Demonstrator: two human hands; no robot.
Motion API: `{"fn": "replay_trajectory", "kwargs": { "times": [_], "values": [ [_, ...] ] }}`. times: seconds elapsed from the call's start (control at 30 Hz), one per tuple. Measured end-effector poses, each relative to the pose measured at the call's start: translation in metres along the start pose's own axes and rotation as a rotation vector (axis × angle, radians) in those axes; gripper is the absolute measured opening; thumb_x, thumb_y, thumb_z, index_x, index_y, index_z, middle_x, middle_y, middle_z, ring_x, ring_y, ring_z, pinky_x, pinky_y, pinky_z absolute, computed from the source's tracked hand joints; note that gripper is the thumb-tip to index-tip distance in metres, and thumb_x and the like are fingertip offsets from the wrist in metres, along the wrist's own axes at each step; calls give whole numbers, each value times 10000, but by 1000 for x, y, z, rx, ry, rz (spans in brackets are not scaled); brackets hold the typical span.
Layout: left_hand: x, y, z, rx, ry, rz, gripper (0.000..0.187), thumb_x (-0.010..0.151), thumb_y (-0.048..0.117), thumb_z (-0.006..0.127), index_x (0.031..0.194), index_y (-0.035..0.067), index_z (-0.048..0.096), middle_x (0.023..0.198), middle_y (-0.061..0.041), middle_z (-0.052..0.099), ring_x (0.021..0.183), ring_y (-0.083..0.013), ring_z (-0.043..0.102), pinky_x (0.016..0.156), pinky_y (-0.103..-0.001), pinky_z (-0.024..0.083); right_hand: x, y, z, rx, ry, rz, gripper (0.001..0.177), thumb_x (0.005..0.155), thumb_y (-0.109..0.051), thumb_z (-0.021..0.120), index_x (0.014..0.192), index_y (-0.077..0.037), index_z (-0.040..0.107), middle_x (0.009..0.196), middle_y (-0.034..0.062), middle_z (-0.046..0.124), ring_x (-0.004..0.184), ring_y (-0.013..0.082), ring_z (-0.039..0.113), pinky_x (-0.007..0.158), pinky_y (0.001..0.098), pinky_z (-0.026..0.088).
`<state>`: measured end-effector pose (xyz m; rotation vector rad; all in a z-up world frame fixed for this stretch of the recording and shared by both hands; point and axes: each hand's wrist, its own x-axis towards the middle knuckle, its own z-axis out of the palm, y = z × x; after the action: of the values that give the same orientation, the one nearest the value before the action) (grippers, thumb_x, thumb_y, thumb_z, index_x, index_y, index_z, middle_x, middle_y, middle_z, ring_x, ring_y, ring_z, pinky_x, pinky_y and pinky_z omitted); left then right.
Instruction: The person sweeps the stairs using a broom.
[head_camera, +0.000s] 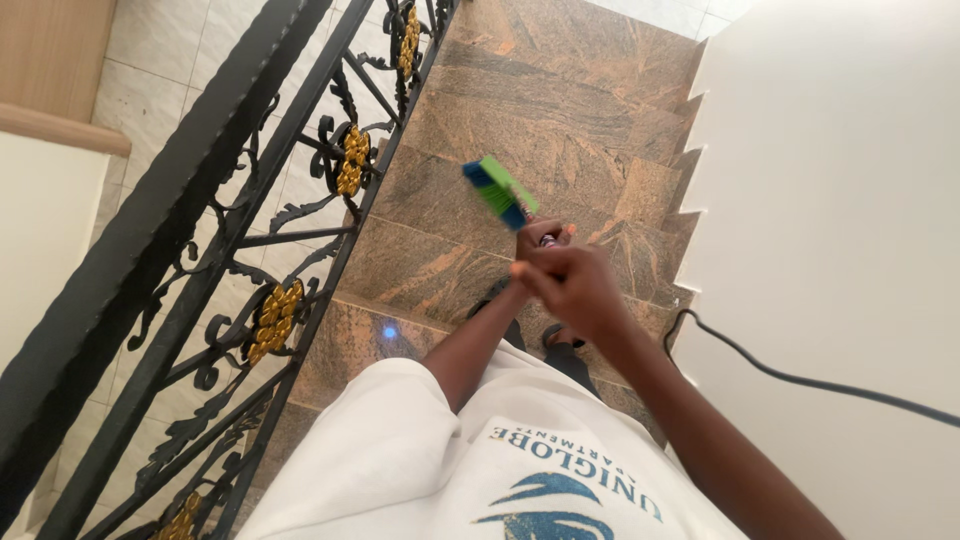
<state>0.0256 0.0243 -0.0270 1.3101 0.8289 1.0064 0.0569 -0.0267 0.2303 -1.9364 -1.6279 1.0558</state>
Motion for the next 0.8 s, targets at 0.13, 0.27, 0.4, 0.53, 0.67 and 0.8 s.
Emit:
{"fn": "replay_trajectory", "kwargs": {
  "times": [0.13,0.27,0.4,0.53,0.67,0.8],
  "values": [
    [-6,47,-11,-357,-9,-151,220,893,19,697,714,54,574,853,17,571,698,-107,490,608,-322,443,-3,3,29,-35,-46,-475,274,961,-307,677,813,-87,744,685,45,714,566,146,649,612,355,535],
    [3,71,-11,177,-39,283,197,851,49,761,740,27,600,786,-62,623,788,-195,581,753,-390,517,-10,3,24,-166,-189,-362,314,946,-313,693,738,-81,726,620,70,690,542,191,657,609,373,540],
    [12,91,31,290,-44,59,276,952,182,710,717,80,606,751,-54,630,746,-205,595,748,-404,533,-36,-11,-31,46,-100,-294,332,973,-327,674,744,-91,724,599,21,702,503,123,667,564,311,555],
    [4,124,64,359,63,121,347,955,253,693,704,38,586,776,-96,634,815,-252,581,766,-439,499,-58,-28,-98,72,-111,-119,330,910,-303,731,669,-78,747,503,19,655,401,92,529,422,283,399],
    [-12,135,82,389,71,7,341,956,302,685,721,61,627,756,-98,613,781,-252,574,731,-437,488,-70,-35,-127,149,-45,-75,300,898,-303,738,724,-63,781,503,-2,649,415,59,492,416,274,355],
    [-27,110,83,322,105,-94,364,946,348,676,741,51,629,775,-89,606,755,-235,565,684,-424,483,-62,-27,-116,239,44,68,233,903,-286,732,864,-69,805,548,8,615,471,52,446,433,279,328]
  ]
}}
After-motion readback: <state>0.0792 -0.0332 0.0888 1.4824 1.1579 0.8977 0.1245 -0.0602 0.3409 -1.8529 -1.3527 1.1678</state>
